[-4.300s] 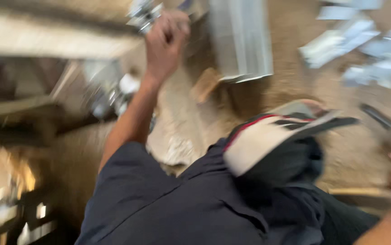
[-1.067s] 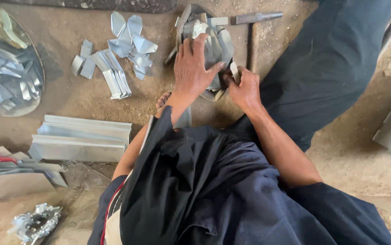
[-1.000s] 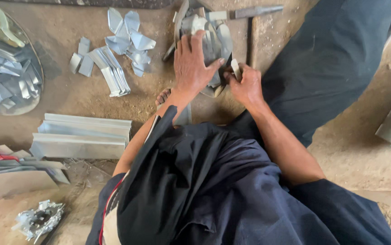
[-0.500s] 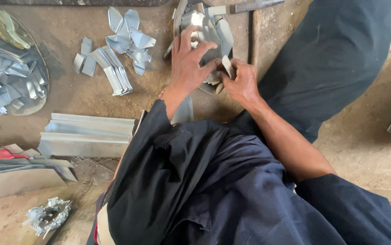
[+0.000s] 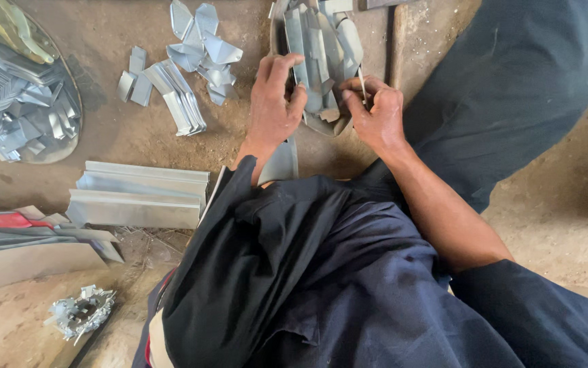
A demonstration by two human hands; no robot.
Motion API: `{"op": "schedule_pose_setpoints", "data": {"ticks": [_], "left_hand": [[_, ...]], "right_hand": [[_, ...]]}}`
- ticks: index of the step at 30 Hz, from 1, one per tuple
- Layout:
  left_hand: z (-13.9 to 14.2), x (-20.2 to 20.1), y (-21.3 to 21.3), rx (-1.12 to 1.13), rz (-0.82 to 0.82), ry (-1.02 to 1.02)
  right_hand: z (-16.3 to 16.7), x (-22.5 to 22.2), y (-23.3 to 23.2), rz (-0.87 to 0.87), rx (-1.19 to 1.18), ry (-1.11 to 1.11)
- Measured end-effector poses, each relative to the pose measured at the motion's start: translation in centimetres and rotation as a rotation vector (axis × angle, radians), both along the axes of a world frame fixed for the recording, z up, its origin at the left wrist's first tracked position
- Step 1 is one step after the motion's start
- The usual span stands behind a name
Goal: The person sits on the workshop floor and hammers small metal strips flat using a hammer, then bends the pieces by hand and fits them into a folded sheet-metal box. They sort finished pieces into a pile and place completed strips into the metal box.
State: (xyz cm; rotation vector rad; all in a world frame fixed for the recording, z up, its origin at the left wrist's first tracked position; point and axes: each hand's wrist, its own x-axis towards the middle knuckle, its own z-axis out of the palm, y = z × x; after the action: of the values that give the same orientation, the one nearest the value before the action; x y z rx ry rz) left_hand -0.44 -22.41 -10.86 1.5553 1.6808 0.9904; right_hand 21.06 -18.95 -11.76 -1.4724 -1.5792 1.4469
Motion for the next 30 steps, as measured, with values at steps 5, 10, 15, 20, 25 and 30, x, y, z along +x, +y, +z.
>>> {"op": "schedule_pose_setpoints", "data": {"ticks": [5, 10, 15, 20, 25, 30], "left_hand": [[-0.5, -0.2, 0.0, -0.053, 0.002, 0.074], [-0.8, 0.0, 0.4, -0.049, 0.026, 0.088], [-0.7, 0.5, 1.5, -0.134, 0.009, 0.162], [-0.4, 0.5, 2.3, -0.100, 0.016, 0.180], [-0.2, 0.4, 2.4, -0.172, 0.022, 0.199], [-0.7, -0.1, 2.6, -0.141, 0.046, 0.147]], "right_hand": [[0.3, -1.4, -0.8, 0.136, 0.025, -0.146], [0.3, -1.9, -1.2, 0.173, 0.159, -0.089], [0.3, -2.3, -1.2, 0.250, 0.068, 0.030], [0.2, -2.5, -0.6, 0.259, 0.025, 0.019], [-0.1, -2.3, -0.5, 0.359, 0.045, 0.060], [-0.3, -2.7, -0.8, 0.399, -0.113, 0.141]]}}
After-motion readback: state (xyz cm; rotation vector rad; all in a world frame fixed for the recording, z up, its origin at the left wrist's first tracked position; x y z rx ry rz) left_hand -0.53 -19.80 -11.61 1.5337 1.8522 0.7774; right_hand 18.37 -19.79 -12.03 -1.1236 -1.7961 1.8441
